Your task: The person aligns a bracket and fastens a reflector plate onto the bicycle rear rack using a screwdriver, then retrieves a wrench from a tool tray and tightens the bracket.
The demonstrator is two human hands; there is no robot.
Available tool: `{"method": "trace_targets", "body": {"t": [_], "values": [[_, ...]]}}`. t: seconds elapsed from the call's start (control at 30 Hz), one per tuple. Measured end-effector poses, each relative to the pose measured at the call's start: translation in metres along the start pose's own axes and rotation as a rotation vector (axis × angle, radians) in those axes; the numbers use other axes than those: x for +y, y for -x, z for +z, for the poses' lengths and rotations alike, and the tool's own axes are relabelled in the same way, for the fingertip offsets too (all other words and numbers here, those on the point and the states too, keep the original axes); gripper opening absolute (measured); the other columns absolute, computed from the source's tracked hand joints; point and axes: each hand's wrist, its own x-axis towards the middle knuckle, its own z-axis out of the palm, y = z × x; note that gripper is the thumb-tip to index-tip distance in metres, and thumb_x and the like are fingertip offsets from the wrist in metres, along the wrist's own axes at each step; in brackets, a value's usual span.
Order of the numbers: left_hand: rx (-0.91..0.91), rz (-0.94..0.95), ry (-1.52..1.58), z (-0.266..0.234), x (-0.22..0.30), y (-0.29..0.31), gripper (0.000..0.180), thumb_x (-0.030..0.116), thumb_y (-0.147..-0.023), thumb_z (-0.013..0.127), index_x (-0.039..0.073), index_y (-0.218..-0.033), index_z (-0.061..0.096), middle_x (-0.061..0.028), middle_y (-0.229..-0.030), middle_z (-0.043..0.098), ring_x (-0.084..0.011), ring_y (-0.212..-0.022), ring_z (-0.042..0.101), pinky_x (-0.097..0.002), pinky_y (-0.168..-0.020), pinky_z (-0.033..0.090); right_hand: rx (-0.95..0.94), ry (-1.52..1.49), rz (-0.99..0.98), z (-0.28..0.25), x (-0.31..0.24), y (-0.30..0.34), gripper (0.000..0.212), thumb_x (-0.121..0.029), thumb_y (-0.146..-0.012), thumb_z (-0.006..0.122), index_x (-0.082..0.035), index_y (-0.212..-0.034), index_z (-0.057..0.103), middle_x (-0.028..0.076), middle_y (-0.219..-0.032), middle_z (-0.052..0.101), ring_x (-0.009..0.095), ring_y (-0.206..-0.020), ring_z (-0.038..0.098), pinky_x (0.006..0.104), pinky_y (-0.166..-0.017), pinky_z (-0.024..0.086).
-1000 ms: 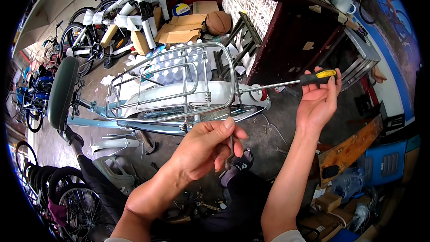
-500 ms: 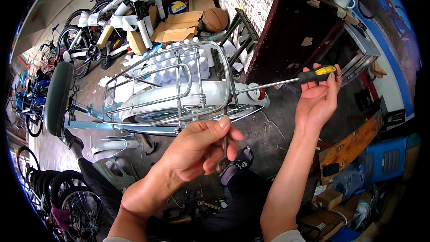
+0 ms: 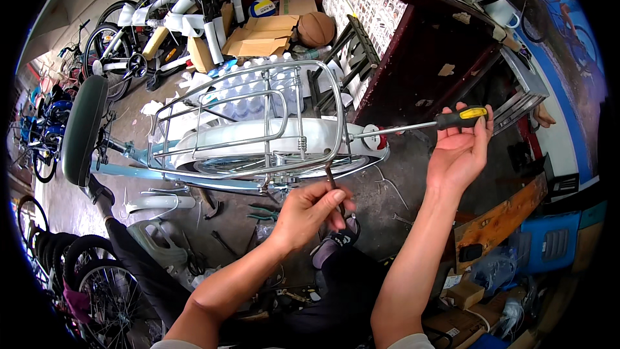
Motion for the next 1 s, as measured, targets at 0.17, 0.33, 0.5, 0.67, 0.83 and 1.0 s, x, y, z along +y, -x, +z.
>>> {"method": "trace_targets", "body": {"t": [0.17,0.33,0.5,0.67,0.83,1.0], "values": [[-0.029,-0.125,0.214,-0.003,0.038,0.014,0.036,0.031,-0.105,0.052,-0.003,-0.105,0.065,-0.0149,-0.084,0.071,-0.0100,-0.046,0.052,-0.0225,-0.045,0.041,-0.027,-0.022,0.006,-0.004,-0.001,-0.002,0.041,-0.027,-0.101,0.051,-0.013,-0.138,0.041,0.015,-0.117,0.057,0.028,-0.108,0.057,0.0443,-0.098,0.048],[-0.172,-0.175,0.371,-0.007,0.059,0.019,0.038,0.033,-0.105,0.051,-0.002,-0.102,0.066,-0.0150,-0.080,0.071,-0.0077,-0.042,0.046,-0.0207,-0.042,0.034,-0.030,-0.019,0.000,-0.003,-0.002,-0.001,0.039,-0.027,-0.102,0.050,-0.014,-0.138,0.041,0.015,-0.118,0.057,0.029,-0.108,0.058,0.0452,-0.099,0.048],[-0.191,-0.235,0.337,-0.004,0.076,0.022,0.038,0.033,-0.106,0.050,-0.001,-0.101,0.066,-0.0143,-0.077,0.070,-0.0079,-0.040,0.045,-0.0205,-0.041,0.033,-0.019,-0.025,-0.010,-0.002,-0.003,-0.001,0.040,-0.026,-0.102,0.050,-0.014,-0.139,0.040,0.015,-0.118,0.057,0.028,-0.108,0.058,0.0454,-0.099,0.048],[-0.179,-0.261,0.356,-0.007,0.083,0.021,0.039,0.034,-0.106,0.050,-0.001,-0.099,0.066,-0.0129,-0.075,0.069,-0.0080,-0.038,0.044,-0.0197,-0.038,0.032,-0.022,-0.027,-0.010,-0.001,0.000,0.000,0.040,-0.026,-0.102,0.050,-0.014,-0.139,0.040,0.015,-0.118,0.057,0.028,-0.108,0.058,0.0459,-0.099,0.048],[-0.167,-0.295,0.435,-0.001,0.087,0.021,0.040,0.036,-0.105,0.050,-0.001,-0.098,0.066,-0.0118,-0.073,0.068,-0.0076,-0.037,0.043,-0.0200,-0.035,0.031,-0.025,-0.030,-0.016,-0.004,0.002,-0.004,0.041,-0.026,-0.101,0.050,-0.014,-0.139,0.041,0.015,-0.117,0.058,0.028,-0.108,0.058,0.0467,-0.100,0.048],[-0.207,-0.304,0.566,0.006,0.082,0.019,0.039,0.035,-0.105,0.052,-0.001,-0.097,0.066,-0.0104,-0.074,0.068,-0.0066,-0.039,0.044,-0.0194,-0.038,0.035,-0.014,-0.022,-0.010,0.000,0.000,-0.003,0.040,-0.026,-0.101,0.050,-0.014,-0.138,0.042,0.015,-0.117,0.058,0.027,-0.109,0.058,0.0465,-0.100,0.048]]}}
